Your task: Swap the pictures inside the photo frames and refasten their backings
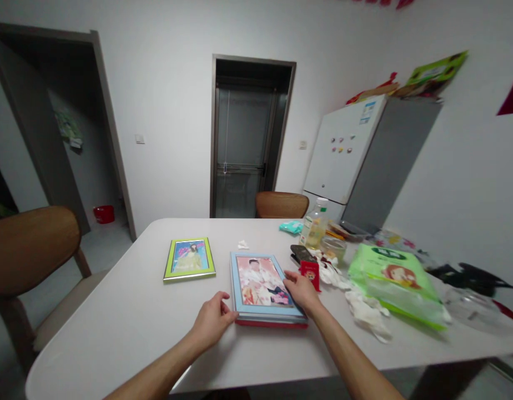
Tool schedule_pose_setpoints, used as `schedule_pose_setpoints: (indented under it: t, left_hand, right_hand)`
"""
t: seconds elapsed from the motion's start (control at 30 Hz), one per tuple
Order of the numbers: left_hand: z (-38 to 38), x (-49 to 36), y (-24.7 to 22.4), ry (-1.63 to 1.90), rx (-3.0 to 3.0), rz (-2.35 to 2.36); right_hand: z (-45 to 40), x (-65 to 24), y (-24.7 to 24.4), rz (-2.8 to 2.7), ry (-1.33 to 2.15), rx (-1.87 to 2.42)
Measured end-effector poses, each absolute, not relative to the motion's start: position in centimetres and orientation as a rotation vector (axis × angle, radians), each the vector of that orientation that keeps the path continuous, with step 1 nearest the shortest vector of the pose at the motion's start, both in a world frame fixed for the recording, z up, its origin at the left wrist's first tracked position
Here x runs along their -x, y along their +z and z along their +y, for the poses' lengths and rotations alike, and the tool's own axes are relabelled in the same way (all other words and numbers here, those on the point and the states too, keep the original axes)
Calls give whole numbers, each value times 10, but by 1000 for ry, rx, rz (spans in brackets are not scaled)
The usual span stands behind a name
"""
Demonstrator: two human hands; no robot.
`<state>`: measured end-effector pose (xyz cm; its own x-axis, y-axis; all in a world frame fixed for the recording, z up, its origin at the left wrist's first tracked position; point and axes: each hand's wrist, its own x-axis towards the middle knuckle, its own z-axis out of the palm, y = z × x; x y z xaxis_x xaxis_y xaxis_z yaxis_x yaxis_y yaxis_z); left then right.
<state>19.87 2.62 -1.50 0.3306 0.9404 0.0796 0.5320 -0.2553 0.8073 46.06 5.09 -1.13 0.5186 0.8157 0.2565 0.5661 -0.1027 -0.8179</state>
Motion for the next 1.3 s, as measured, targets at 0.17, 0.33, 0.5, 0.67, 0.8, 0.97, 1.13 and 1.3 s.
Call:
schedule_pose_setpoints:
  t: [0.17, 0.33, 0.5, 0.67, 0.8, 0.97, 1.13, 1.3]
  left_hand:
    - [45, -156, -16, 688, -2077, 1455]
    - [89, -110, -10, 592, -2229, 1628]
    - [101, -87, -11, 468, -2341, 1662]
    - [73, -86, -11, 464, -2393, 1696]
    - [21, -67, -15, 455, -2426, 1683]
    - [-44, -42, -18, 476, -2423, 1700]
    - [-56, -67, -25, 329, -2480, 1477]
    - [-51, -83, -23, 228, -2583, 1446]
  right_hand:
    - [50, -384, 9, -1399, 254, 1656]
    - [37, -260, 0, -1893, 371, 1252]
    - [39, -218, -33, -2011, 438, 1252]
    - [49, -242, -48, -1823, 258, 1423]
    - [45, -263, -52, -1716, 197, 1520]
    - [25, -260, -55, -1684, 411, 1475]
    - [11, -243, -49, -1663, 561, 1397]
    - [4, -248, -41, -1575, 724, 1368]
